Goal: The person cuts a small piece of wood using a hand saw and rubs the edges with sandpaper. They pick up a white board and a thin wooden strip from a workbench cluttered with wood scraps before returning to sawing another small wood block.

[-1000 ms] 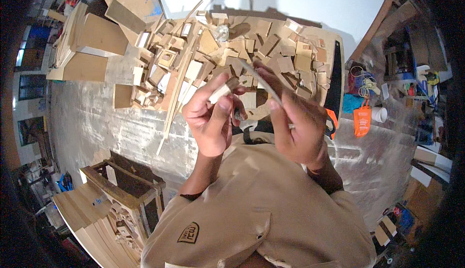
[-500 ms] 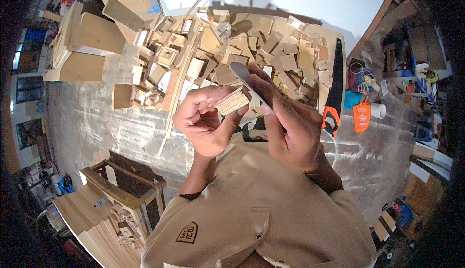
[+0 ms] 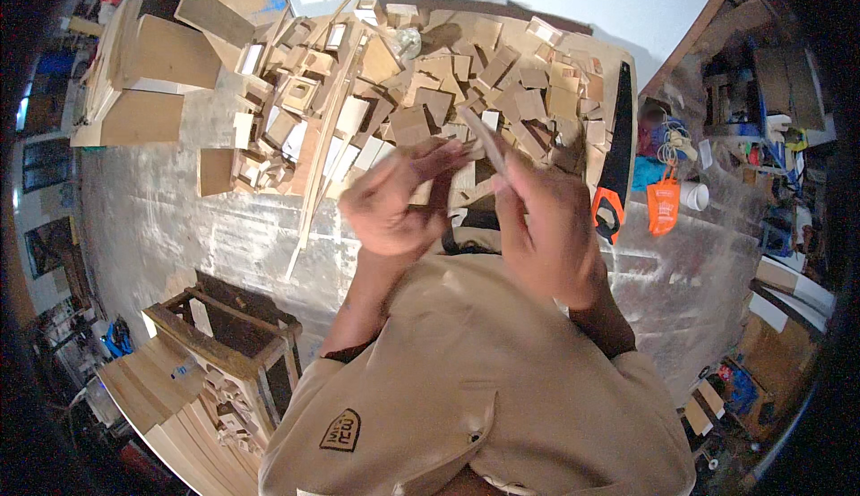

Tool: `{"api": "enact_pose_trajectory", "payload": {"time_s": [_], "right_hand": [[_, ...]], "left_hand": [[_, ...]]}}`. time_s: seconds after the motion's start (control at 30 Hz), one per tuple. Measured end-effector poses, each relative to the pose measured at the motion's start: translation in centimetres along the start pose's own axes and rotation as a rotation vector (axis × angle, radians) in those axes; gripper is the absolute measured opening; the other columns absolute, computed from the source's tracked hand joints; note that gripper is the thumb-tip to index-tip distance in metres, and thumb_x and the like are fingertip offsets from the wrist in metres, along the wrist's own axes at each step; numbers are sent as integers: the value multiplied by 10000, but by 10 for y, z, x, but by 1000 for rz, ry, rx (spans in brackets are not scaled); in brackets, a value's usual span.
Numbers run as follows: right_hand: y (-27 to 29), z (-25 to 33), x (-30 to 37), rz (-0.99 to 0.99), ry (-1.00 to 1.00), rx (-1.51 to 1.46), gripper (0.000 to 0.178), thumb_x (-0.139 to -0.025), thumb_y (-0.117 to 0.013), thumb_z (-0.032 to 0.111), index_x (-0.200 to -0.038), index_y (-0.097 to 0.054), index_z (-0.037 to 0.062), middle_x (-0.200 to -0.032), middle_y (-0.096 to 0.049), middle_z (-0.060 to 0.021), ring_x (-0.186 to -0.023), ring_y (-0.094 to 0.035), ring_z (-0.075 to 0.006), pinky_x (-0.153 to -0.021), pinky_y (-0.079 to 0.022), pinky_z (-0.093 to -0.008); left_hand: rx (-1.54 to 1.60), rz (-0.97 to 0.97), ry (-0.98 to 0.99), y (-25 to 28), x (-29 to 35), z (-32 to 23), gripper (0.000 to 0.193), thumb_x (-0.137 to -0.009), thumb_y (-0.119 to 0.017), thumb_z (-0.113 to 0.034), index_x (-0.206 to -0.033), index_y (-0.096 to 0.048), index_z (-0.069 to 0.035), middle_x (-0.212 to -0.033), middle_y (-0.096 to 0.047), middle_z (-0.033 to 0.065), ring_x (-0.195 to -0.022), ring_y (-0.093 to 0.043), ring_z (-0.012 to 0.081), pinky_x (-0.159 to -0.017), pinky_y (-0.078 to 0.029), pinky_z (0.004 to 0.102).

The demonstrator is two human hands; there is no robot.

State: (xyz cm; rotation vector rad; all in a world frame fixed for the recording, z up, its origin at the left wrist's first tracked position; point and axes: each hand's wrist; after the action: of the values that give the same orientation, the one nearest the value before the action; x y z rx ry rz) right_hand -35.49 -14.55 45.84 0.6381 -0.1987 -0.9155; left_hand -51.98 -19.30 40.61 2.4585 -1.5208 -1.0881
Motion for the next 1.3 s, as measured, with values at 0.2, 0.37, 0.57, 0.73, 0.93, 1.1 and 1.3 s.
{"api": "enact_pose_trajectory", "payload": {"time_s": [0.2,0.37,0.57,0.73,0.93,1.1,1.3], "right_hand": [[-17,-22,-17,-173,23,65,380,-877,-552,-34,-1256,-576,-27,-728,-576,-203,-594,-601,-306,-544,-427,-373],[-21,-26,-15,-181,-15,48,601,-851,-540,-36,-1437,-443,54,-919,-676,-247,-774,-691,-396,-656,-550,-453],[-27,-23,-10,-217,4,28,557,-882,-531,-52,-1427,-474,44,-910,-641,-215,-686,-641,-287,-636,-507,-377],[-39,-24,-13,-282,61,21,569,-888,-526,-58,-1442,-443,37,-924,-654,-233,-728,-670,-315,-649,-518,-392],[-46,-32,-12,-110,-26,6,757,-847,-551,-48,-1531,-245,61,-1314,-522,-328,-1035,-637,-450,-813,-558,-472],[-47,-51,-20,-119,26,-24,775,-797,-573,-96,-1500,-255,-17,-1499,-356,-300,-1296,-495,-420,-1005,-493,-432],[-54,-59,-18,-305,173,159,657,-844,-538,-89,-1473,-389,25,-1271,-586,-264,-1059,-654,-358,-830,-536,-419]], "left_hand": [[96,7,75,-23,8,20,283,-728,-752,92,-993,-723,-5,-964,-739,134,-834,-746,221,-695,-604,289],[193,-8,200,-29,-1,3,309,-757,-741,94,-1055,-727,13,-982,-728,157,-847,-737,182,-710,-606,272],[277,-194,239,-37,-1,5,340,-771,-743,97,-1106,-692,64,-1006,-734,173,-867,-731,168,-738,-598,270],[124,-301,113,-46,5,15,323,-765,-778,62,-1074,-686,72,-971,-746,172,-864,-740,178,-743,-589,269],[59,-345,183,-50,0,19,294,-763,-806,-4,-1035,-702,41,-924,-753,153,-811,-746,164,-719,-586,257],[59,-213,175,-46,10,10,258,-775,-794,14,-1012,-697,49,-935,-753,152,-820,-746,170,-741,-586,252],[96,-238,193,-42,9,11,283,-776,-789,53,-1039,-684,62,-976,-749,154,-881,-735,167,-787,-580,262]]}}
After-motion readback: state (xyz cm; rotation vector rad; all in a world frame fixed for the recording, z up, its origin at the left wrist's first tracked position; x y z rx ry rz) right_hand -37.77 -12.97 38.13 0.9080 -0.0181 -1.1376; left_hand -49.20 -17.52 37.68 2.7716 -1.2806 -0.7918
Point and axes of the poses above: each hand's wrist, its own x-axis away from the middle knuckle, its own y-axis out of the back of the hand, z = x × y
